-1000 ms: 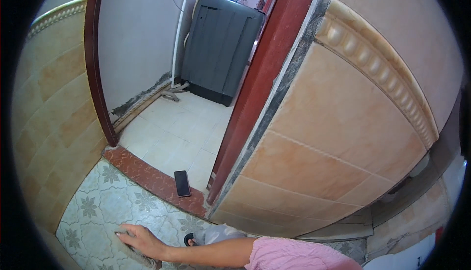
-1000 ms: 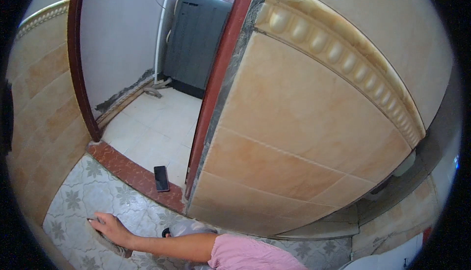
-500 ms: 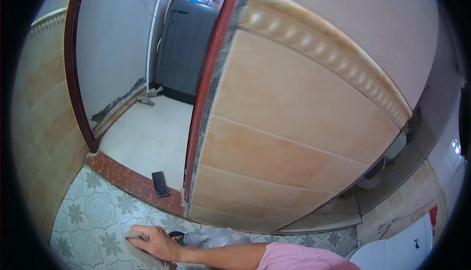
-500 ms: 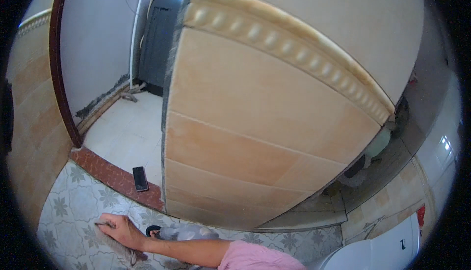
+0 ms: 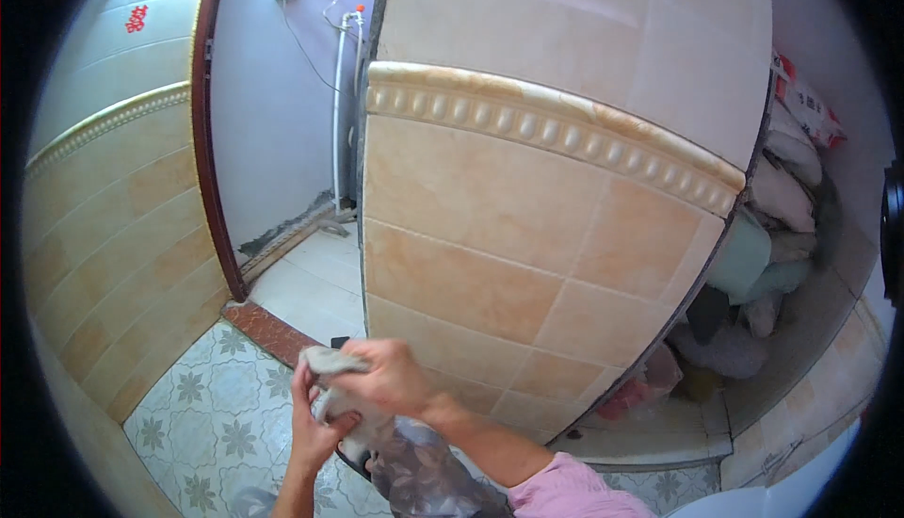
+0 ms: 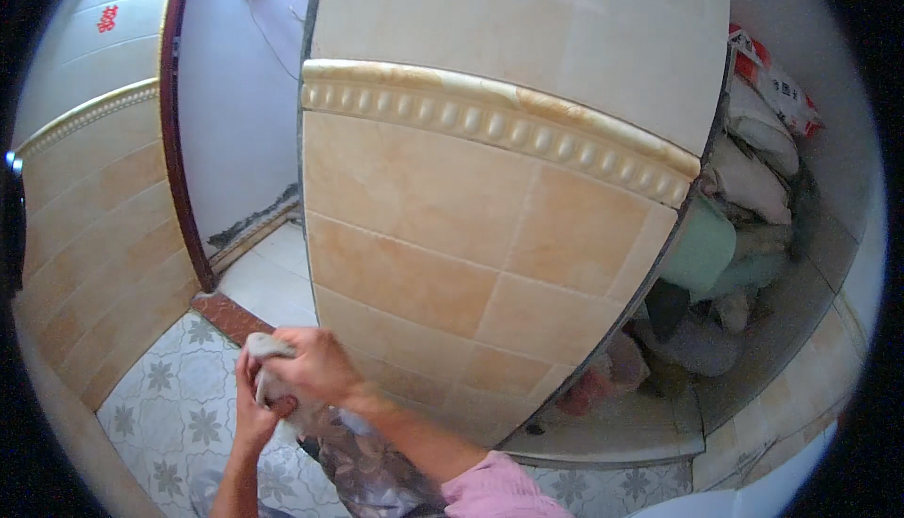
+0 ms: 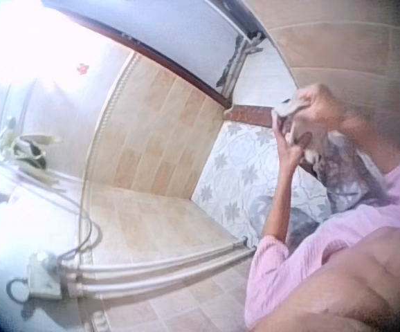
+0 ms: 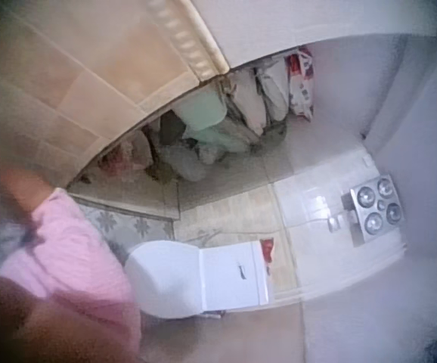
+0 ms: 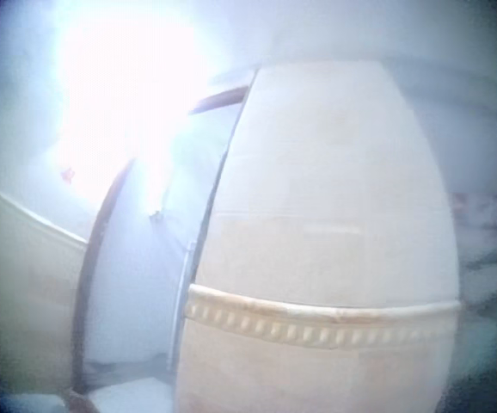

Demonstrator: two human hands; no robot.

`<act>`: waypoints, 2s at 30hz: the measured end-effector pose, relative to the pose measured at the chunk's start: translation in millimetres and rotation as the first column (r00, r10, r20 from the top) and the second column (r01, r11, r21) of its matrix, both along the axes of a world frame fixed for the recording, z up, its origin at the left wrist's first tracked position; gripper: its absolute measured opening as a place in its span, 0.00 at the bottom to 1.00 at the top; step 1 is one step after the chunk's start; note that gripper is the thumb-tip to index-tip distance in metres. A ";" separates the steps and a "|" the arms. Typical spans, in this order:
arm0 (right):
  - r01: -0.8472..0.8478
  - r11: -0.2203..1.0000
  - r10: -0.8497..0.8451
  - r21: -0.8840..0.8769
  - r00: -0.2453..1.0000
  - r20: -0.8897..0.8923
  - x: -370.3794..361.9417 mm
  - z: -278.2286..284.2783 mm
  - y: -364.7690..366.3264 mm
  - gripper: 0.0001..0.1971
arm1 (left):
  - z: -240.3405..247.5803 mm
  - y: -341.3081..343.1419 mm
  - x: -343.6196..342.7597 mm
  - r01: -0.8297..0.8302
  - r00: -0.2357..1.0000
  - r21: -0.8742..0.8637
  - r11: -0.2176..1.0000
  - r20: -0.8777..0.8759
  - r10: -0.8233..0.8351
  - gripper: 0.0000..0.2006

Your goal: The person wipes the tiled bathroom walls and vertical pipes with a cloth.

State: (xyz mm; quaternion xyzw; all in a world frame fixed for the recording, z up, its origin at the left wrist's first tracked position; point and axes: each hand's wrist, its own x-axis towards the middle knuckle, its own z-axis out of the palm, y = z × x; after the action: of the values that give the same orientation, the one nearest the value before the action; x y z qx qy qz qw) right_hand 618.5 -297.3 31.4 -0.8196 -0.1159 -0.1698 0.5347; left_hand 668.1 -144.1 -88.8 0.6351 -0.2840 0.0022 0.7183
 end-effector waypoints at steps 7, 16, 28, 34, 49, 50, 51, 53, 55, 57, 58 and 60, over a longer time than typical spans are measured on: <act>-0.302 0.943 0.323 0.140 0.929 -0.177 -53.2 60.4 -53.3 0.13 | 61.3 -27.2 -30.3 0.552 0.739 -0.278 0.786 -0.274 -0.615 0.47; -0.076 0.959 0.009 -0.275 0.971 -0.239 -100.8 108.0 -91.4 0.13 | 131.0 -60.7 -46.9 0.720 0.687 0.356 0.596 -0.242 -0.685 0.25; 0.925 0.242 -0.484 -0.292 0.376 0.790 -160.9 254.5 -162.5 0.11 | 373.7 -141.0 10.0 0.020 0.538 0.164 0.986 0.830 -0.148 0.09; 0.931 -0.363 0.002 -0.045 0.049 0.999 -170.1 304.7 -184.9 0.10 | 409.6 -219.3 -15.7 -0.332 -0.344 -0.512 0.792 0.848 0.404 0.09; 0.925 -0.379 -0.099 -0.009 -0.031 0.995 -132.2 239.8 -219.6 0.29 | 349.1 -278.5 -53.9 -0.343 0.060 -0.330 0.879 0.927 0.371 0.33; 0.930 -0.366 -0.109 -0.018 -0.023 0.994 -131.1 238.6 -224.7 0.29 | 349.6 -284.7 -52.5 -0.358 0.061 -0.319 0.878 0.930 0.363 0.33; 0.923 -0.384 -0.104 -0.018 -0.024 0.994 -136.9 244.9 -227.8 0.30 | 353.8 -290.9 -55.6 -0.289 0.003 -0.335 0.897 0.936 0.351 0.33; 0.904 -0.428 -0.083 -0.020 -0.018 0.996 -147.8 260.6 -231.5 0.31 | 363.7 -300.0 -63.6 -0.194 -0.004 -0.383 0.903 0.921 0.389 0.33; 0.902 -0.431 -0.084 0.032 -0.075 0.994 -165.4 275.4 -237.0 0.31 | 384.8 -300.5 -78.4 -0.146 -0.033 -0.391 0.909 0.920 0.391 0.33; 0.886 -0.458 -0.083 0.073 -0.124 0.989 -153.9 280.2 -241.3 0.30 | 394.1 -304.1 -63.0 -0.099 -0.033 -0.395 0.913 0.919 0.394 0.33; 0.891 -0.449 -0.086 0.065 -0.116 0.989 -142.6 282.2 -239.4 0.30 | 398.3 -299.4 -49.8 -0.111 -0.030 -0.393 0.913 0.919 0.392 0.33; 0.878 -0.464 -0.092 0.116 -0.178 0.980 -121.8 287.9 -230.1 0.30 | 406.7 -284.8 -24.7 -0.185 -0.059 -0.427 0.885 0.904 0.424 0.33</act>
State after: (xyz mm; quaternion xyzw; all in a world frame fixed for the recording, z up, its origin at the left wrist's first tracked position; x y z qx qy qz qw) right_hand 496.6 -527.4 319.3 -0.5941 0.2203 -0.6632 -0.3983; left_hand 643.4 -428.9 317.9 0.4323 -0.5484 0.6263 0.3465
